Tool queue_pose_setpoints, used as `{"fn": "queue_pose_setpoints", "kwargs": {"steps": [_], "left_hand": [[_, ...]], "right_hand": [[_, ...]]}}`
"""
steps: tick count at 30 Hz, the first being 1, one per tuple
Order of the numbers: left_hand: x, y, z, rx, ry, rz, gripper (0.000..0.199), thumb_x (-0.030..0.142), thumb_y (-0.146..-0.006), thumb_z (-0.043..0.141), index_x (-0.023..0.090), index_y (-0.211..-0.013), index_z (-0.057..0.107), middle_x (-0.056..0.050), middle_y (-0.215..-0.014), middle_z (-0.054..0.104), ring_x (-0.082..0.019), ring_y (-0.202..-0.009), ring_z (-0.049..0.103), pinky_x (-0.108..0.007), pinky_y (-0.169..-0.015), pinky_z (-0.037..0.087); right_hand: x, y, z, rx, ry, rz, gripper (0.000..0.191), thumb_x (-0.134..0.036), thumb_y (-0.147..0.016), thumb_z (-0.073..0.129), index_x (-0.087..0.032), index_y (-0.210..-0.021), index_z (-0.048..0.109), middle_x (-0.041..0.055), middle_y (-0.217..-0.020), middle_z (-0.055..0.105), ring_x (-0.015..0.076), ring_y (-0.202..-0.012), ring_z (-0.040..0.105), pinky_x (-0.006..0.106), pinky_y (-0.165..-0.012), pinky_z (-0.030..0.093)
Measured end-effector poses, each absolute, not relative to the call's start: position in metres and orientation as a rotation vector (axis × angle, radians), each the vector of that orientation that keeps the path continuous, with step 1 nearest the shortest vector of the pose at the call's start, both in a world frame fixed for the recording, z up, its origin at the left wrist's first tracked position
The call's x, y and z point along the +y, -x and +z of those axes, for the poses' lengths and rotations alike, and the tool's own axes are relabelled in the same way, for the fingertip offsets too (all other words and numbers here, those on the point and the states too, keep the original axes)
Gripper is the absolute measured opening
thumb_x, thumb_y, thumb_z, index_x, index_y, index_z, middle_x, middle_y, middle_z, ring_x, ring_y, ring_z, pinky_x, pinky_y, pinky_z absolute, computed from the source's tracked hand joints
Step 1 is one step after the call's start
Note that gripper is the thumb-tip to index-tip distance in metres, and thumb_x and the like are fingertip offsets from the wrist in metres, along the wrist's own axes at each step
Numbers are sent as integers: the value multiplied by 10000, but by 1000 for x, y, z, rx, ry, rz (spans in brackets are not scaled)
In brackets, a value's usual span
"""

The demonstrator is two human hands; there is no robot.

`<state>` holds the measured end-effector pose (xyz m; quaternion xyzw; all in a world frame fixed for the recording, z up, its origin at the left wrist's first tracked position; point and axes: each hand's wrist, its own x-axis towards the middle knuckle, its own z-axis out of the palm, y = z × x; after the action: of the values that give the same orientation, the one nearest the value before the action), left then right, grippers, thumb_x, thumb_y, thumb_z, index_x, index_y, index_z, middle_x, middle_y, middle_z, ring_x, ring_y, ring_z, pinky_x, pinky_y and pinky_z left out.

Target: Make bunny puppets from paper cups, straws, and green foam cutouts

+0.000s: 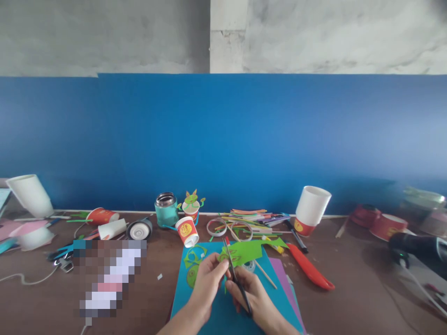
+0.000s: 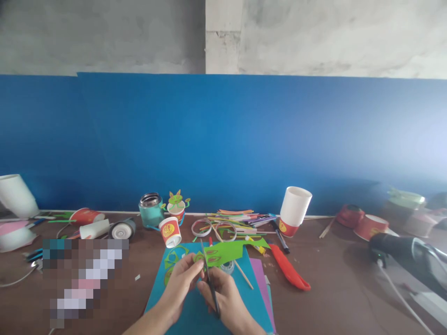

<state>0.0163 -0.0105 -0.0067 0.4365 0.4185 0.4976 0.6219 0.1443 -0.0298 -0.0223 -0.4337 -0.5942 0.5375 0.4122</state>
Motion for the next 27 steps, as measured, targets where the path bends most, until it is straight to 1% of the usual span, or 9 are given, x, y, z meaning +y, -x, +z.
{"fn": "queue_pose_setpoints", "kwargs": {"steps": [3,10,14,20,25,27], "left_hand": [[-10,-14,-6,943,-1030,1114,285,399,-716,635,174,-602,503,29,-562,536,-110,-535,442,-224,-526,310],[-6,-10,-6,933,-1067,1085,301,399,-700,650,174,-580,490,43,-533,488,-95,-509,397,-221,-501,259],[-5,-9,-4,957,-1084,1065,320,421,-682,660,175,-574,487,51,-525,477,-83,-489,360,-219,-488,228],[-4,-7,1,958,-1063,1053,333,431,-648,690,179,-585,482,57,-513,489,-69,-459,334,-214,-471,207],[-4,-9,-1,990,-1037,1072,352,449,-658,672,178,-560,470,78,-483,398,-57,-438,281,-211,-454,183],[-4,-9,-3,997,-1036,1077,353,455,-660,668,181,-564,466,79,-488,390,-60,-445,288,-210,-458,194]], "right_hand": [[-29,-145,-24,-1509,1057,1347,422,-571,-718,643,-177,-760,500,-68,-525,441,66,-422,401,170,-391,361],[-30,-146,-20,-1504,1110,1336,422,-577,-722,633,-181,-725,485,-82,-473,414,54,-370,365,164,-349,280],[-29,-147,-20,-1513,1137,1335,438,-603,-734,599,-184,-699,473,-79,-468,418,50,-361,361,164,-343,271],[-29,-147,-20,-1514,1152,1334,434,-581,-722,627,-185,-664,459,-80,-449,417,51,-357,362,166,-344,271],[-29,-146,-20,-1500,1173,1343,444,-593,-708,632,-189,-665,451,-83,-445,414,49,-348,352,164,-337,266],[-29,-146,-20,-1507,1168,1338,443,-597,-714,622,-189,-672,456,-79,-457,421,54,-357,364,166,-342,279]]}}
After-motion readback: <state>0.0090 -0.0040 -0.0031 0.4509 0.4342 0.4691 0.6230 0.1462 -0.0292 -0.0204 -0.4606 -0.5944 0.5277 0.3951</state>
